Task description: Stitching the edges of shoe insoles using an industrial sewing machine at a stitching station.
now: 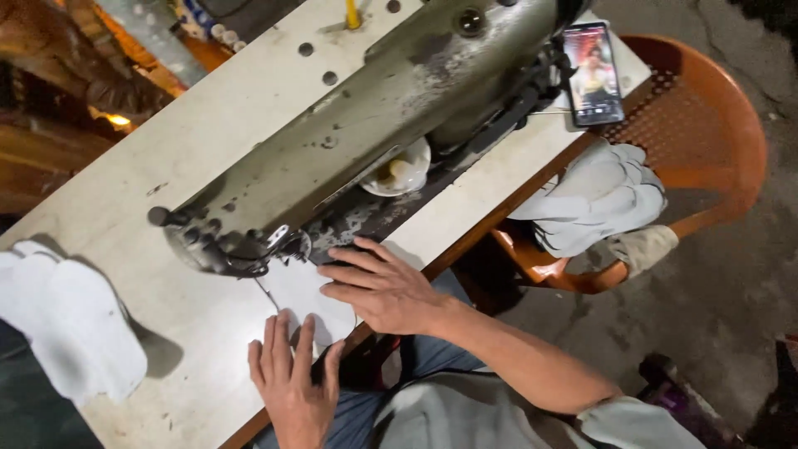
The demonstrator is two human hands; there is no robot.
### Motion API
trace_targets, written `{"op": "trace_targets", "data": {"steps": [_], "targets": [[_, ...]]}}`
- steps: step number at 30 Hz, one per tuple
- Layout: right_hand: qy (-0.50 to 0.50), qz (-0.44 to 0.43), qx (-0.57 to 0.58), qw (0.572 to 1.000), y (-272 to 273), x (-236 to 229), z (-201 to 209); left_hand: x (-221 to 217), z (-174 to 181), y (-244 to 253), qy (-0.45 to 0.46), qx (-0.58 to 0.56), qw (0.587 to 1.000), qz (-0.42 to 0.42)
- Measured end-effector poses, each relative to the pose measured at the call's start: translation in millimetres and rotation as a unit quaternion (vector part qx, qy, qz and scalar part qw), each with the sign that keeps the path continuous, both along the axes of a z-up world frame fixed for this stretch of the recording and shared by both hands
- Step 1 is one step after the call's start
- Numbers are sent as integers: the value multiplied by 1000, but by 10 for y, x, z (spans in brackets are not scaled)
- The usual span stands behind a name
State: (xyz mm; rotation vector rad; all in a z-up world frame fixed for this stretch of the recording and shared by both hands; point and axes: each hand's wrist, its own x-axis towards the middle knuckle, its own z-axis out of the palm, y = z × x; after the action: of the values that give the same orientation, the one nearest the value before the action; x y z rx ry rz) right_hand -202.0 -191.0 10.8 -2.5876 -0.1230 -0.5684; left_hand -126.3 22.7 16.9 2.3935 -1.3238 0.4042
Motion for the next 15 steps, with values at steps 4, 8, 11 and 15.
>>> {"op": "trace_targets", "data": {"steps": [4, 8, 11, 15], "targets": [[-12, 0, 10, 1000, -18, -15, 21, -16, 7, -27, 9, -3, 1000, 6], [-21, -3, 4, 1000, -22, -12, 9, -5, 25, -59, 9, 14, 1000, 17], [-22, -4, 4, 1000, -22, -12, 15, 13, 20, -77, 14, 24, 999, 20], [-18, -3, -17, 1000, -15, 24, 7, 53, 31, -94, 44, 2, 999, 13]]}}
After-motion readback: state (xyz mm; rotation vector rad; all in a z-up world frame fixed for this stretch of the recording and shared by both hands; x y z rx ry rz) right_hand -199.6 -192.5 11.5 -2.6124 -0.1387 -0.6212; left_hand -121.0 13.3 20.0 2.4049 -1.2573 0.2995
